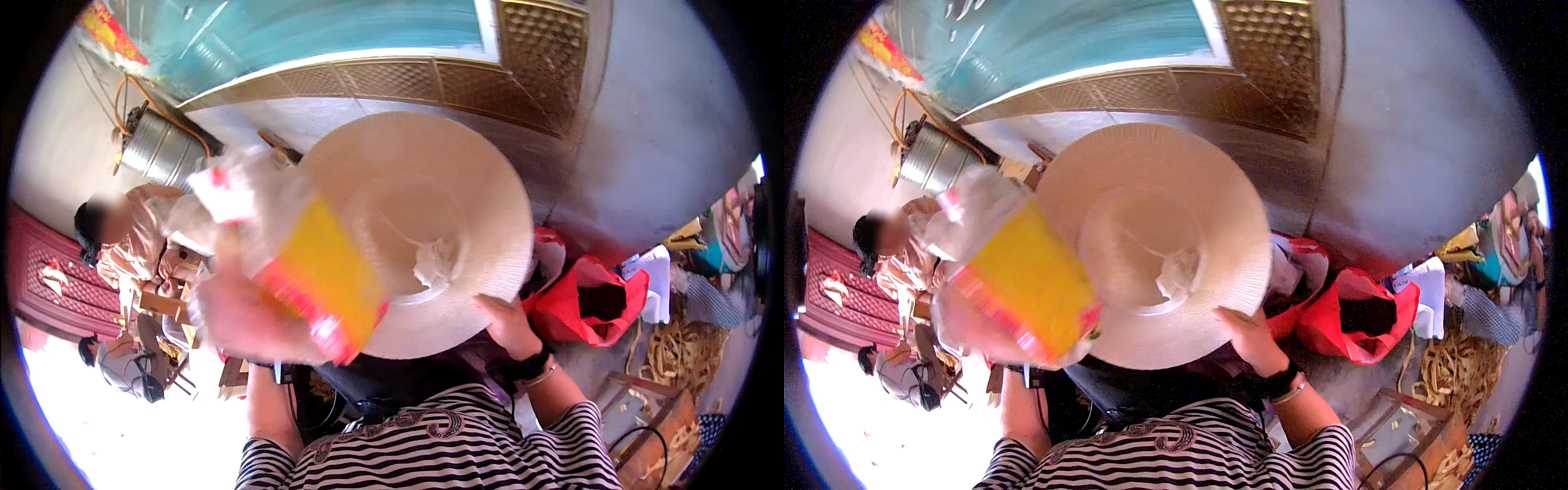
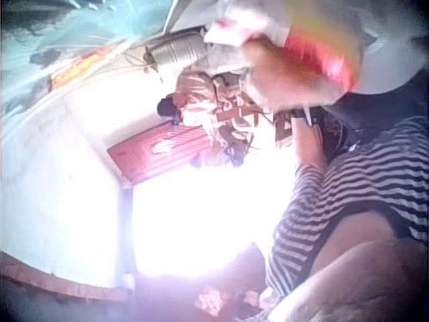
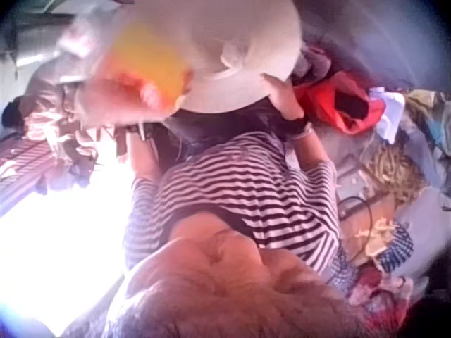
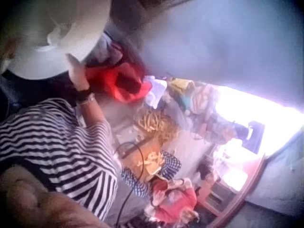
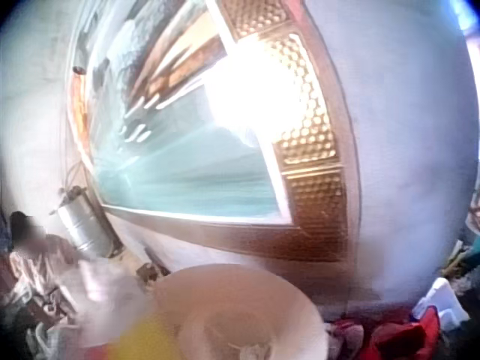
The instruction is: The person prepares food items by wrapping thin light-colored strips around a small core using a wooden slot tool. They repeat the action with several strips and place the finished pieces into a black bucket.
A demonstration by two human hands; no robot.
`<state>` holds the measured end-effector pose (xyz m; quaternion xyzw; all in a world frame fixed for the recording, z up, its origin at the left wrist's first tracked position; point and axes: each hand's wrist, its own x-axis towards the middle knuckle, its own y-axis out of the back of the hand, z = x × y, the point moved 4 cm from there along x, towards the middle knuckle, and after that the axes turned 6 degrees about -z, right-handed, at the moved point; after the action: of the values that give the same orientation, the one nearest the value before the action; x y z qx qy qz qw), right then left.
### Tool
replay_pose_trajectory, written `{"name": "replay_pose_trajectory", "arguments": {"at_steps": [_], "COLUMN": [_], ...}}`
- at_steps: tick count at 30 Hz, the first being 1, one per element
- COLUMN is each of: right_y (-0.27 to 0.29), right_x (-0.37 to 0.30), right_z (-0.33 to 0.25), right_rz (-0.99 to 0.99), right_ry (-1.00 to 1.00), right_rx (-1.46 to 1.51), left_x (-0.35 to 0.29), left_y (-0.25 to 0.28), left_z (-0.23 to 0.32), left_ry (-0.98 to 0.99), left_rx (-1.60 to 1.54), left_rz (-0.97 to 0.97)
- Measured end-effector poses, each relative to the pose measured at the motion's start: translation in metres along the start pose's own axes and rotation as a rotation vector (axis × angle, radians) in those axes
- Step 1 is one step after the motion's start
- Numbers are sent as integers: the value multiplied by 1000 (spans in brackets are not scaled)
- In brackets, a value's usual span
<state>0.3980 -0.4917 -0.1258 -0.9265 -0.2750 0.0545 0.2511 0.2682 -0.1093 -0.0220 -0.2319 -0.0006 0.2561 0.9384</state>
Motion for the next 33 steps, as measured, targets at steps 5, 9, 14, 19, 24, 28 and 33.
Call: {"name": "replay_pose_trajectory", "arguments": {"at_steps": [5,9,14,19,24,28,33], "right_y": [7,10,31,95,155,155,172], "right_x": [-9,-17,-36,-78,-127,-145,-129], "right_z": [-24,-32,-39,-52,-119,-140,-108], "right_rz": [131,162,204,297,402,451,494], "right_ry": [-61,-84,-45,85,134,117,-78], "right_rx": [179,210,119,-521,-315,-200,-283], "left_x": [12,26,22,23,-10,-13,34], "left_y": [-13,-24,-67,-91,-202,-249,-220], "left_z": [-10,-31,-29,-51,-95,-91,-115], "left_ry": [23,180,84,8,-272,-27,99], "left_rx": [-54,-23,255,144,523,768,1170], "left_rz": [-249,-137,-137,-325,-428,-626,-613]}}
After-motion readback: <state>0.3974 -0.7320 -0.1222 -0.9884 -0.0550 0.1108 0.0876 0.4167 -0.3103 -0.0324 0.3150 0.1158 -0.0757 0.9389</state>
